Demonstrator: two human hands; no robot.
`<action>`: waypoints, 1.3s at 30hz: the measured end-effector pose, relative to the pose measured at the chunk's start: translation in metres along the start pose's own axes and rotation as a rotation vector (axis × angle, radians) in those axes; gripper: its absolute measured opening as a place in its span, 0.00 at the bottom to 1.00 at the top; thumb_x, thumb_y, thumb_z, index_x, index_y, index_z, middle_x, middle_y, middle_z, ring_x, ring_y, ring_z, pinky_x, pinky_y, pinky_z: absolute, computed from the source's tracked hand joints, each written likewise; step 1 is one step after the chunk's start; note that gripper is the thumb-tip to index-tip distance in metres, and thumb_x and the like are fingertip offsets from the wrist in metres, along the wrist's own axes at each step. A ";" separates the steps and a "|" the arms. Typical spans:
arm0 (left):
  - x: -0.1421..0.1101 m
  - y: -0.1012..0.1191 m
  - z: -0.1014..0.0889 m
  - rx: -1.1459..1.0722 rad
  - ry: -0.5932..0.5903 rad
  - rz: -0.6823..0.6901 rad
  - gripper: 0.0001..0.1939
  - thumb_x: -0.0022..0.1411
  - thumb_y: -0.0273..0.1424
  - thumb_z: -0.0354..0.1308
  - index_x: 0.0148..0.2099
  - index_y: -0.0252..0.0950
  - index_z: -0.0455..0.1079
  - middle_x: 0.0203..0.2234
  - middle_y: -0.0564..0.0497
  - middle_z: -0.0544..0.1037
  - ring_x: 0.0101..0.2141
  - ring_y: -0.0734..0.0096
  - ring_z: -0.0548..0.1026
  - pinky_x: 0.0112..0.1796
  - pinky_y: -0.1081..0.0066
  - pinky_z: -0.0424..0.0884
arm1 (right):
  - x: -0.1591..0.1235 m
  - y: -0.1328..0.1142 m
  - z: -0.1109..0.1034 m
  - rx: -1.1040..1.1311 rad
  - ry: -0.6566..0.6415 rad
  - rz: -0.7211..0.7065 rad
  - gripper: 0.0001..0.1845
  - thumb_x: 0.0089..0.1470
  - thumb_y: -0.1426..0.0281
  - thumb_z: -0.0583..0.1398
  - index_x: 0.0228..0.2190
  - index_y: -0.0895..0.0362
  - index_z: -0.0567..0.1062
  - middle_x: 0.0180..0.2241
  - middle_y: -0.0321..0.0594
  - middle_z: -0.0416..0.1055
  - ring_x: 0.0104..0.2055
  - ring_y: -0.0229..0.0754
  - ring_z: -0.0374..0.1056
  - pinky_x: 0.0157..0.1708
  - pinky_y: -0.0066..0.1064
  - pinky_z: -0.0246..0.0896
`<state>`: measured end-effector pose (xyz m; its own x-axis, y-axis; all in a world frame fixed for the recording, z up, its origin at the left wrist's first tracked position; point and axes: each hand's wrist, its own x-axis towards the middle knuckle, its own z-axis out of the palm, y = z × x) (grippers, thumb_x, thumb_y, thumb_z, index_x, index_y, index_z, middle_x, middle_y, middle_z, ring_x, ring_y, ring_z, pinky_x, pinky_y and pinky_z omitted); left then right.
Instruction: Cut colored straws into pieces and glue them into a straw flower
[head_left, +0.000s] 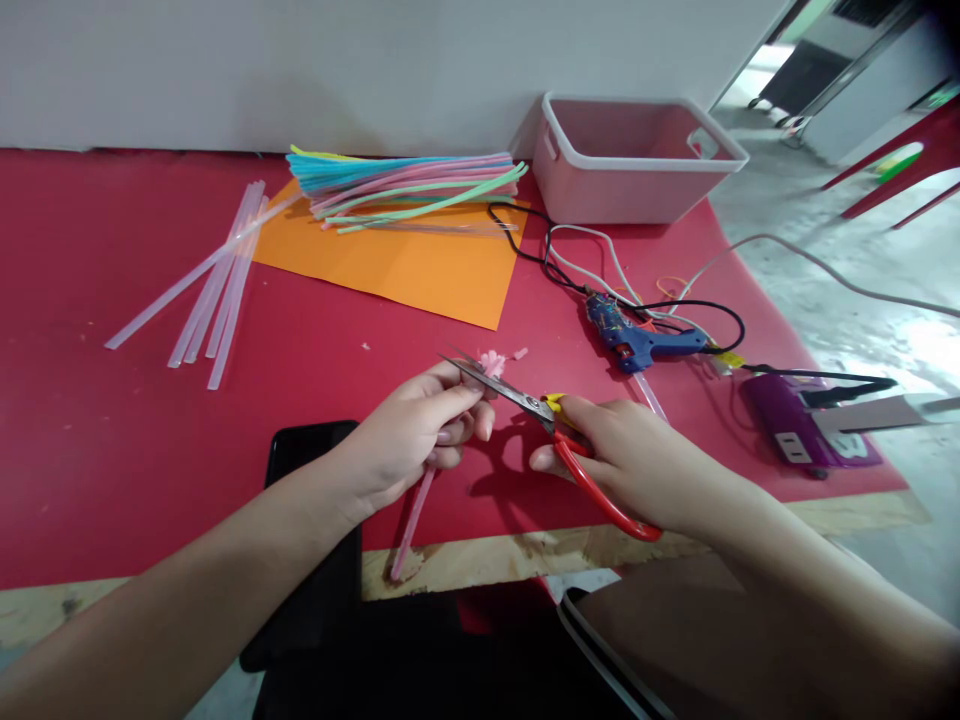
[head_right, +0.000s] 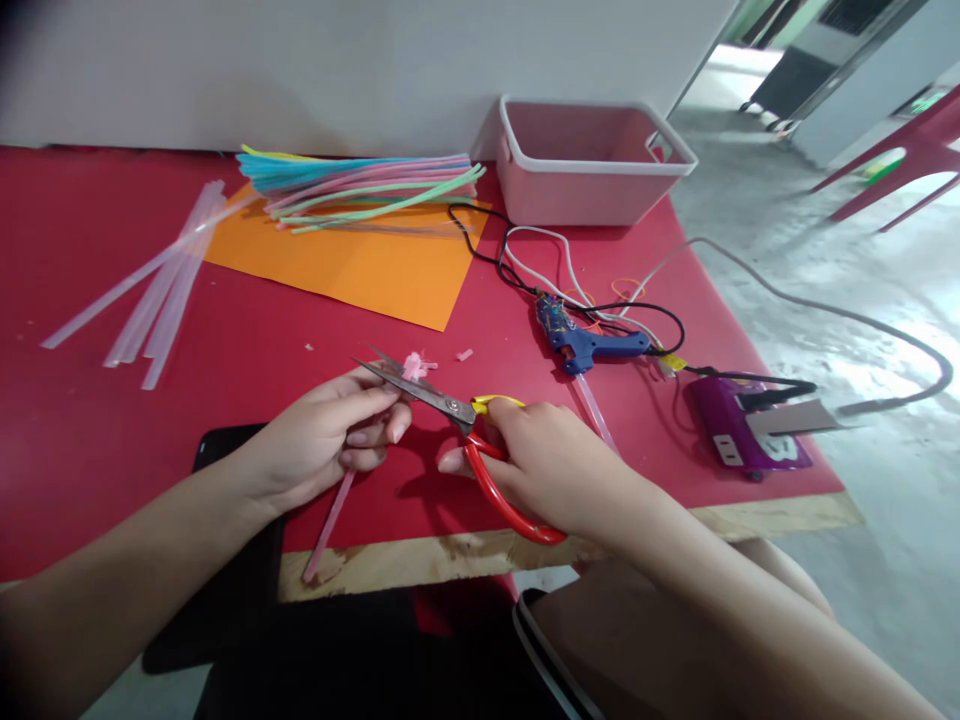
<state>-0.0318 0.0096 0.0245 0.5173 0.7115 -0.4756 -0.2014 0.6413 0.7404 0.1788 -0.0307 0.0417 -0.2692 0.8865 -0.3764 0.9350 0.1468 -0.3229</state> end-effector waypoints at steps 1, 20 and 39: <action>0.000 0.000 0.000 -0.004 0.001 -0.001 0.05 0.63 0.26 0.53 0.33 0.36 0.65 0.18 0.54 0.70 0.15 0.86 0.50 0.16 0.85 0.45 | 0.000 0.000 0.000 0.005 -0.002 0.002 0.25 0.58 0.45 0.50 0.26 0.53 0.59 0.21 0.35 0.65 0.22 0.39 0.59 0.24 0.28 0.45; 0.000 0.000 0.000 0.002 0.007 0.003 0.03 0.62 0.26 0.53 0.34 0.36 0.66 0.18 0.56 0.68 0.14 0.86 0.49 0.15 0.84 0.42 | -0.007 -0.002 -0.002 0.053 -0.010 -0.028 0.21 0.59 0.48 0.52 0.31 0.53 0.59 0.27 0.38 0.68 0.26 0.41 0.64 0.25 0.29 0.51; 0.000 0.001 0.000 0.019 -0.029 -0.003 0.05 0.63 0.28 0.53 0.33 0.36 0.65 0.18 0.55 0.68 0.14 0.86 0.48 0.15 0.84 0.42 | -0.002 0.004 -0.001 0.071 -0.015 -0.028 0.22 0.59 0.48 0.52 0.27 0.53 0.57 0.24 0.35 0.65 0.24 0.39 0.60 0.25 0.29 0.48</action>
<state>-0.0319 0.0099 0.0254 0.5416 0.7007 -0.4644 -0.1843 0.6380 0.7476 0.1835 -0.0315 0.0417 -0.2993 0.8757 -0.3789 0.9084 0.1401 -0.3939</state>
